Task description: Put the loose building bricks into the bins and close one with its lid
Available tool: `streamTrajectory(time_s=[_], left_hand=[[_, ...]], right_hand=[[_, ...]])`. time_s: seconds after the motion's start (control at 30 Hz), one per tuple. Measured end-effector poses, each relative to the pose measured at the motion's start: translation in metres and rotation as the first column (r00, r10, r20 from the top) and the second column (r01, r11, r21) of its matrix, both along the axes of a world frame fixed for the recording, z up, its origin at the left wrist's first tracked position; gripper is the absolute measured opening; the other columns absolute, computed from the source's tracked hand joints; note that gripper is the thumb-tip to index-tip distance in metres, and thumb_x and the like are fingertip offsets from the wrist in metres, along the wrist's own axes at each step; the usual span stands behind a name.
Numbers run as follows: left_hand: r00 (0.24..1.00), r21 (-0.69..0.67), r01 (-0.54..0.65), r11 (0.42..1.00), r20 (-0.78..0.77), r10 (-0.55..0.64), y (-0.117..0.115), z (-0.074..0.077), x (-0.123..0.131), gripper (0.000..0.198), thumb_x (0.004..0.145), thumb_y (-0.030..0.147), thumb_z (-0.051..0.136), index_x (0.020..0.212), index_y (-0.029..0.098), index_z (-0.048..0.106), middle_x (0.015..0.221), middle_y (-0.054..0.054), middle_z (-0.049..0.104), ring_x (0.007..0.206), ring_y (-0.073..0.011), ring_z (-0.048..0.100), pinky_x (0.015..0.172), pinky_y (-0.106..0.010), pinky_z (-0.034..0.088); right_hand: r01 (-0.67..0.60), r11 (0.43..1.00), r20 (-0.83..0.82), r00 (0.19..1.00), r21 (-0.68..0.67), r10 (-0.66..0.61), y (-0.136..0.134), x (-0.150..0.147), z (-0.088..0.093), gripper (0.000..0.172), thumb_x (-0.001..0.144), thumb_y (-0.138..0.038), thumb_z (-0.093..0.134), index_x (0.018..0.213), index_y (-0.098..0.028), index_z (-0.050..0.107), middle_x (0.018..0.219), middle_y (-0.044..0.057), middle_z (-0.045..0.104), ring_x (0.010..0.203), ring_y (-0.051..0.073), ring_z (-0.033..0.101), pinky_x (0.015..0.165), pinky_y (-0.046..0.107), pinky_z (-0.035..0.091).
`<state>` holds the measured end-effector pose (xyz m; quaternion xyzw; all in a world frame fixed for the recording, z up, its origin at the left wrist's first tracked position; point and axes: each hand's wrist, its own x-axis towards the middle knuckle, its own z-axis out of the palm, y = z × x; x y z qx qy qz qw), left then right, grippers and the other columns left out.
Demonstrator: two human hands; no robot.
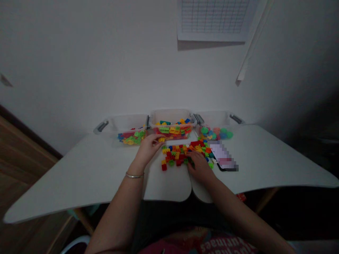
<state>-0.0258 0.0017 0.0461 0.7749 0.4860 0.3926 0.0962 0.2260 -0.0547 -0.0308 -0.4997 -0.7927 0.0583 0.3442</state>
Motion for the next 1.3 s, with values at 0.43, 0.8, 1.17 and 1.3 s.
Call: streamTrajectory(time_s=[0.43,0.8,1.17,1.3], left_hand=[[0.869,0.34,-0.286,0.896,-0.303,0.392,0.031,0.054,0.023,0.026,0.092,0.024,0.047,0.114,0.018,0.059,0.106,-0.012,0.067,0.1,-0.0262,0.06,0.084,-0.035,0.046],[0.841,0.313,-0.143,0.939,-0.461,0.282,0.04,0.036,0.026,0.034,0.093,0.034,0.043,0.113,0.016,0.063,0.109,-0.012,0.068,0.101,-0.0275,0.06,0.091,-0.042,0.042],[0.87,0.275,-0.188,0.943,-0.399,0.289,0.037,0.03,0.034,0.048,0.084,0.029,0.052,0.129,0.011,0.056,0.132,-0.015,0.059,0.129,-0.0331,0.045,0.113,-0.054,0.025],[0.891,0.257,-0.164,0.953,-0.376,0.255,0.028,0.026,0.03,0.052,0.084,0.029,0.054,0.134,0.014,0.052,0.142,-0.013,0.05,0.135,-0.0329,0.039,0.113,-0.053,0.029]], right_hand=[[0.013,1.0,0.041,0.999,-0.018,-0.012,-0.001,0.0,0.003,0.038,0.081,-0.014,0.05,0.118,-0.012,0.061,0.125,0.015,0.062,0.124,0.029,0.05,0.109,0.05,0.038],[0.04,0.998,0.065,0.997,-0.043,-0.037,-0.002,-0.001,0.003,0.042,0.081,-0.013,0.05,0.122,-0.011,0.058,0.128,0.016,0.06,0.126,0.028,0.049,0.11,0.049,0.036],[0.032,0.999,0.062,0.998,-0.032,-0.03,0.0,-0.001,0.001,0.042,0.081,-0.014,0.051,0.123,-0.01,0.058,0.128,0.016,0.06,0.124,0.029,0.05,0.11,0.05,0.037],[0.027,0.999,0.057,0.998,-0.027,-0.025,0.0,-0.001,0.001,0.042,0.08,-0.013,0.05,0.121,-0.01,0.058,0.126,0.016,0.061,0.123,0.029,0.051,0.109,0.049,0.038]])
